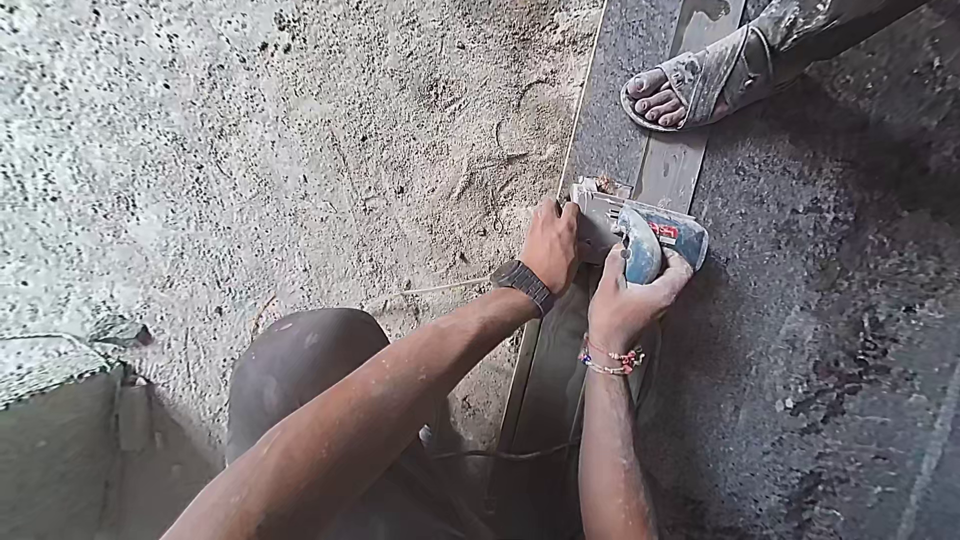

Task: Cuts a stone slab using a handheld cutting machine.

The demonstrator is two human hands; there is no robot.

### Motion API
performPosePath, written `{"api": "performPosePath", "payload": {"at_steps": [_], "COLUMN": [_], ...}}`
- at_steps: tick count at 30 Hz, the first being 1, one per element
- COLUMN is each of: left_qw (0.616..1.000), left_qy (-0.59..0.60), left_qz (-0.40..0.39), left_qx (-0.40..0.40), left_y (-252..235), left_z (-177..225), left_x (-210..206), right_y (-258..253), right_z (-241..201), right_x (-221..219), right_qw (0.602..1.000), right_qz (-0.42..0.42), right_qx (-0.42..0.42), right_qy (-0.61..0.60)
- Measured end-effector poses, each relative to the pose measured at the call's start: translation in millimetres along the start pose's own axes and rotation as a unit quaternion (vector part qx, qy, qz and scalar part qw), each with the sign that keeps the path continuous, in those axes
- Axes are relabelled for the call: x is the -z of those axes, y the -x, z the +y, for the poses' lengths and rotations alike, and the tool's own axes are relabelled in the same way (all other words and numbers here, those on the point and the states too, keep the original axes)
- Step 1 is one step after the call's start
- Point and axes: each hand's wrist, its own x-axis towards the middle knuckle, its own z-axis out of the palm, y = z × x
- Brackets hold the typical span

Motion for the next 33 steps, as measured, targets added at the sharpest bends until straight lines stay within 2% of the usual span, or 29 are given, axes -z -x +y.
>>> {"api": "performPosePath", "payload": {"at_steps": [5,10,14,23,33], "left_qw": [1.0,0.996,0.995,0.995,0.996], "left_qy": [-0.003,0.015,0.023,0.028,0.021], "left_qz": [0.008,-0.072,-0.073,-0.071,-0.068], "left_qx": [-0.006,0.053,0.057,0.066,0.061], "left_y": [-3.5,-15.6,-19.7,-26.1,-33.8], "left_z": [-1.9,3.8,4.8,7.5,7.9], "left_x": [-1.9,8.8,10.6,13.3,14.4], "right_y": [-6.2,-15.6,-21.5,-24.4,-30.0], "right_z": [2.5,6.9,7.8,2.2,-1.9], "right_x": [0.6,2.0,2.0,-4.5,-9.3], "right_qw": [1.0,0.997,0.995,0.998,0.998], "right_qz": [-0.024,-0.072,-0.094,-0.056,-0.052], "right_qx": [0.004,0.004,-0.001,0.03,0.027], "right_qy": [0.002,-0.011,-0.021,0.017,0.02]}}
